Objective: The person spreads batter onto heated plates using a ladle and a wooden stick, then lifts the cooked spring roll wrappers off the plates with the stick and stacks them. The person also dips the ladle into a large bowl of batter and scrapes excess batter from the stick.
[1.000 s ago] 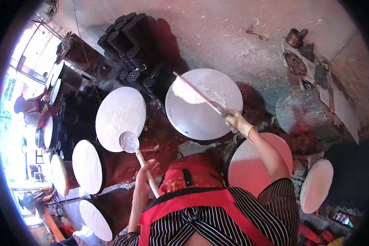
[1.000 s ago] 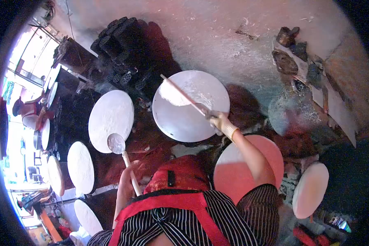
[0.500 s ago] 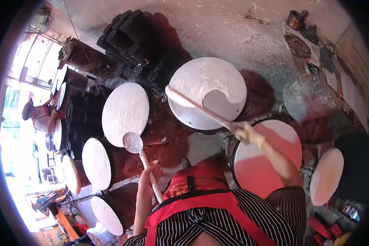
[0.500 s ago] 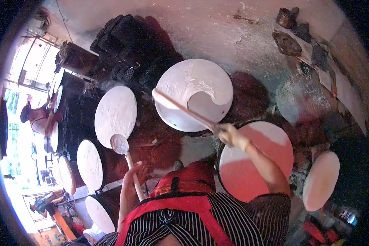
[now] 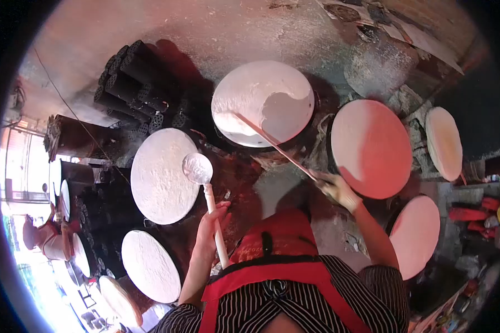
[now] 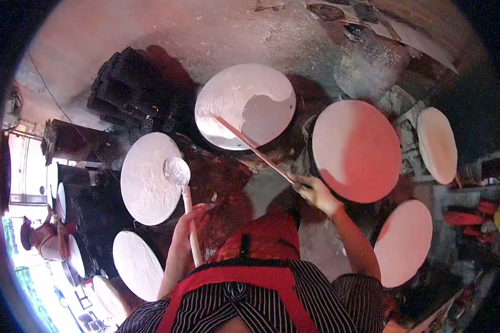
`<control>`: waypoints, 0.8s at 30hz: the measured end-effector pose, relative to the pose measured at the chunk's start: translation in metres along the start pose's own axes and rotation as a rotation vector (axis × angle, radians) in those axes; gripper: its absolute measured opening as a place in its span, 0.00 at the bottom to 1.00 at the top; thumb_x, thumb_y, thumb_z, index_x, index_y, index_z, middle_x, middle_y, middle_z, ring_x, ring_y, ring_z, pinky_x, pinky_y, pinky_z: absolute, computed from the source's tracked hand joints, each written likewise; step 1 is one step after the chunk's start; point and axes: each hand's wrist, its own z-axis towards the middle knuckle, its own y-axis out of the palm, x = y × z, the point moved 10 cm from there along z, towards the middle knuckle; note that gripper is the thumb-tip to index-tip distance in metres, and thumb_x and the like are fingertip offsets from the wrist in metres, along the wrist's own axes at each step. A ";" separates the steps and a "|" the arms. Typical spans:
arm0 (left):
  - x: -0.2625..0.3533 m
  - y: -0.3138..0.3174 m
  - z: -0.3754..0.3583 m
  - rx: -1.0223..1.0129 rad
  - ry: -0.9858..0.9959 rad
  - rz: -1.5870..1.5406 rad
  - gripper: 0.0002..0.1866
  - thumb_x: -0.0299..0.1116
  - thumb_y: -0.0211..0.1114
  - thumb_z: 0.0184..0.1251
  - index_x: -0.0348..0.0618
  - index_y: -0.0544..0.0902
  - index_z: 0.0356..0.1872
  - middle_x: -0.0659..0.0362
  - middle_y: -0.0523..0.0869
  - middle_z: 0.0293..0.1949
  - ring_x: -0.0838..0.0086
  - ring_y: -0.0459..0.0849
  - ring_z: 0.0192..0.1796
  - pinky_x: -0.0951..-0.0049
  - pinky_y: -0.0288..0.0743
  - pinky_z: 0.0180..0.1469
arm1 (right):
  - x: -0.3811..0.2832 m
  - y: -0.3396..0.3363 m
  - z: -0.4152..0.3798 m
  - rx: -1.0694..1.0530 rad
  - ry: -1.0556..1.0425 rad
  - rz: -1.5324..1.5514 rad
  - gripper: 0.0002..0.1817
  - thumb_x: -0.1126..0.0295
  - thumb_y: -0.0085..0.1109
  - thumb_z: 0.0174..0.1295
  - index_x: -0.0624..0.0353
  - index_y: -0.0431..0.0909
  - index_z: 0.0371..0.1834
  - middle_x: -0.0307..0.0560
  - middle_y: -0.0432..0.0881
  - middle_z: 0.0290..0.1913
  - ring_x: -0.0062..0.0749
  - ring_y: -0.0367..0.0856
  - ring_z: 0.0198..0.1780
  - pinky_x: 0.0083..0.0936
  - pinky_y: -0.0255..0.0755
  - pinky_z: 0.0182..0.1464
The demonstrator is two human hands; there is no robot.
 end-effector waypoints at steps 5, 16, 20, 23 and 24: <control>-0.014 -0.065 -0.025 0.008 0.018 0.070 0.15 0.28 0.58 0.69 0.38 0.79 0.55 0.61 0.82 0.55 0.77 0.75 0.61 0.73 0.68 0.65 | 0.074 0.056 -0.040 0.249 -0.065 0.680 0.25 0.74 0.54 0.69 0.59 0.68 0.70 0.39 0.81 0.40 0.20 0.79 0.36 0.15 0.75 0.36; -0.067 -0.197 -0.121 0.241 0.169 -0.005 0.33 0.24 0.61 0.66 0.27 0.61 0.70 0.53 0.82 0.53 0.72 0.80 0.55 0.73 0.69 0.63 | 0.002 0.317 0.346 0.685 -0.213 0.296 0.15 0.60 0.46 0.75 0.43 0.72 0.62 0.32 0.65 0.16 0.21 0.61 0.11 0.25 0.58 0.13; -0.070 -0.194 -0.126 0.209 0.126 -0.009 0.32 0.25 0.61 0.67 0.30 0.61 0.71 0.57 0.83 0.53 0.76 0.79 0.52 0.77 0.70 0.60 | 0.047 0.333 0.282 0.536 -0.069 0.700 0.06 0.59 0.45 0.75 0.39 0.69 0.50 0.31 0.64 0.19 0.21 0.63 0.13 0.23 0.58 0.13; -0.058 -0.169 -0.122 0.150 0.100 -0.032 0.32 0.25 0.60 0.68 0.31 0.61 0.71 0.58 0.83 0.54 0.78 0.79 0.53 0.80 0.69 0.58 | 0.016 0.322 0.148 0.422 0.186 0.879 0.12 0.63 0.48 0.74 0.37 0.66 0.58 0.26 0.65 0.21 0.16 0.64 0.15 0.19 0.60 0.14; -0.054 -0.161 -0.122 0.138 0.093 -0.033 0.31 0.25 0.59 0.68 0.31 0.61 0.72 0.58 0.83 0.53 0.81 0.78 0.51 0.82 0.69 0.57 | 0.023 0.313 0.128 0.406 0.159 0.900 0.13 0.65 0.47 0.74 0.39 0.65 0.59 0.28 0.67 0.23 0.17 0.65 0.16 0.19 0.61 0.14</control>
